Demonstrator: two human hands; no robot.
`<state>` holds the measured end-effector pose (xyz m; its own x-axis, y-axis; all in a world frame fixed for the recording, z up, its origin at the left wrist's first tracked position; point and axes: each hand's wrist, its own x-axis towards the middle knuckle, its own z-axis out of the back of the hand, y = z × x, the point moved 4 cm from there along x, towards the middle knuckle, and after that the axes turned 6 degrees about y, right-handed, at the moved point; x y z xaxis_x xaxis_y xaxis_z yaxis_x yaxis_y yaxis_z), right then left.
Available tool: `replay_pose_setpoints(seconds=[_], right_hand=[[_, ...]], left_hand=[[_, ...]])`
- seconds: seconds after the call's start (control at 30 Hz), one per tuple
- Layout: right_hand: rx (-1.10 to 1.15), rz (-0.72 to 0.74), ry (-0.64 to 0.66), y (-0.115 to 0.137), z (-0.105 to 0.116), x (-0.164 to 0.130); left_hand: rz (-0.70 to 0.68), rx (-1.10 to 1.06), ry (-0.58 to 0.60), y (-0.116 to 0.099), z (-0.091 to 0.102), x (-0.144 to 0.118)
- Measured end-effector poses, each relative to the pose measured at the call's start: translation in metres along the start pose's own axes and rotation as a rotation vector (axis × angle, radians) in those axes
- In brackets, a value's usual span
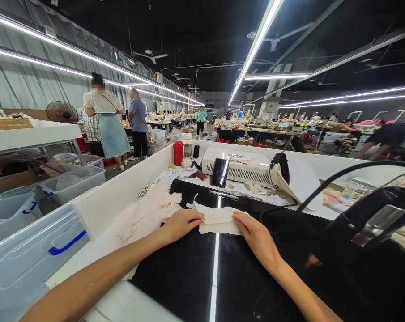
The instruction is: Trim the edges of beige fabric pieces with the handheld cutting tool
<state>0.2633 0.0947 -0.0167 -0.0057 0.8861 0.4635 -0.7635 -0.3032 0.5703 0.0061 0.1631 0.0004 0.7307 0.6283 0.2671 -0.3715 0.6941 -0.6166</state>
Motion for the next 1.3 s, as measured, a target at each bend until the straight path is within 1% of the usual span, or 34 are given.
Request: replay_pose_setpoints(seconds=[0.13, 0.37, 0.6, 0.73, 0.87, 0.93, 1.0, 1.07, 1.13, 1.23, 1.3], right_hand=[[-0.088, 0.022, 0.022, -0.001, -0.001, -0.002], [-0.253, 0.050, 0.047, 0.009, 0.000, -0.007], [-0.502, 0.047, 0.097, 0.019, 0.000, -0.015], [-0.621, 0.066, 0.082, 0.032, 0.000, -0.020], [-0.639, 0.138, 0.032, 0.042, -0.003, -0.026], [-0.617, 0.206, -0.006, 0.044, -0.005, -0.029], [-0.553, 0.277, -0.025, 0.044, -0.009, -0.035], [-0.445, 0.319, -0.012, 0.046, -0.012, -0.041], [-0.320, 0.322, 0.010, 0.050, -0.015, -0.047], [-0.129, 0.301, 0.062, 0.071, -0.016, -0.054], [0.013, 0.292, 0.163, 0.095, -0.019, -0.058]], left_hand=[[-0.024, 0.075, 0.032, 0.001, -0.003, -0.001], [-0.061, 0.172, 0.055, -0.005, -0.005, -0.007], [-0.125, 0.233, 0.095, -0.014, -0.010, -0.015], [-0.138, 0.256, 0.107, -0.022, -0.010, -0.018], [-0.088, 0.285, 0.081, -0.030, -0.005, -0.025], [-0.049, 0.301, 0.049, -0.033, 0.005, -0.031], [0.002, 0.322, 0.004, -0.032, 0.021, -0.039], [0.077, 0.347, -0.061, -0.027, 0.044, -0.051], [0.182, 0.372, -0.145, -0.015, 0.070, -0.064], [0.350, 0.401, -0.244, 0.008, 0.103, -0.085], [0.444, 0.404, -0.272, 0.021, 0.115, -0.096]])
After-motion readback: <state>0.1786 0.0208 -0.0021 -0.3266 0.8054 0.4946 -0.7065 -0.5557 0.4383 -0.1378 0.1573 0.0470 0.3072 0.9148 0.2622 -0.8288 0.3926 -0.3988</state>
